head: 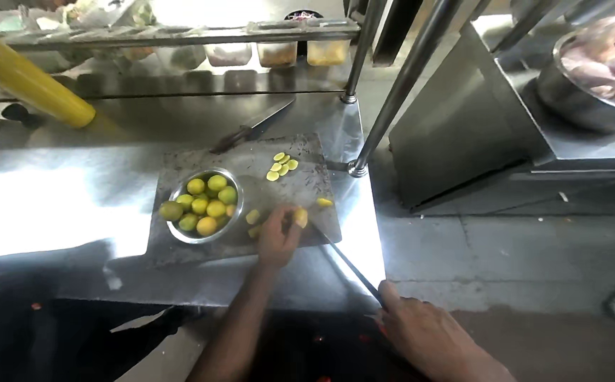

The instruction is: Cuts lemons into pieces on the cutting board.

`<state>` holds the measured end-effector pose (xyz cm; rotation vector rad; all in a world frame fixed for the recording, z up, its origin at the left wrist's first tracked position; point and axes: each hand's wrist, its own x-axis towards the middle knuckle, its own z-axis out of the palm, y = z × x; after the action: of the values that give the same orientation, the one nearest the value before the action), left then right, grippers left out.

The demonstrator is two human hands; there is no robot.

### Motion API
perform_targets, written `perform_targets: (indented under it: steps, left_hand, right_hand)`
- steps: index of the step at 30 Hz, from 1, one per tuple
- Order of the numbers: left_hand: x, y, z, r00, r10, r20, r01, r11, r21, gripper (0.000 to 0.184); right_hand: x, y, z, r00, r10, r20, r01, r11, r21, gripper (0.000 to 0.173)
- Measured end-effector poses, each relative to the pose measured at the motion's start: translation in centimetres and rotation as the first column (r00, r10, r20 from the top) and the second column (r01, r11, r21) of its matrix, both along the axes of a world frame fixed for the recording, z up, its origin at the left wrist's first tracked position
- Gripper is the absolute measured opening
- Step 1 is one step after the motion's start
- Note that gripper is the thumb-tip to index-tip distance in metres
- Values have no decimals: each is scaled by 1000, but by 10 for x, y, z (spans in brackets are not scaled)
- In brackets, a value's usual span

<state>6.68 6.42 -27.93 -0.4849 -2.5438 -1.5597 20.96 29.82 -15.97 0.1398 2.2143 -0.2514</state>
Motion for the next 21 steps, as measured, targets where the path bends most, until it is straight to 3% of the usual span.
perform_targets:
  steps: [3,6,11,21]
  left_hand:
    - [-2,0,-6,998,-25,-63,26,1000,13,28]
    - [-1,0,0,1000,-11,-25,12,1000,29,22]
    - [-5,-11,2,996,-86,24,83,989,118,20]
    - [-13,-14,1,988,-156,-25,156,988,4,14]
  right_hand:
    - [5,18,-2,992,-75,-100,58,985,-164,39]
    - [-2,15,-3,966,-160,-202,110,965,-238,35]
    - [-29,-5,-1,969,-96,-227,44,974,-222,34]
    - [-49,-21,14,976,82,-199,-104,990,-99,33]
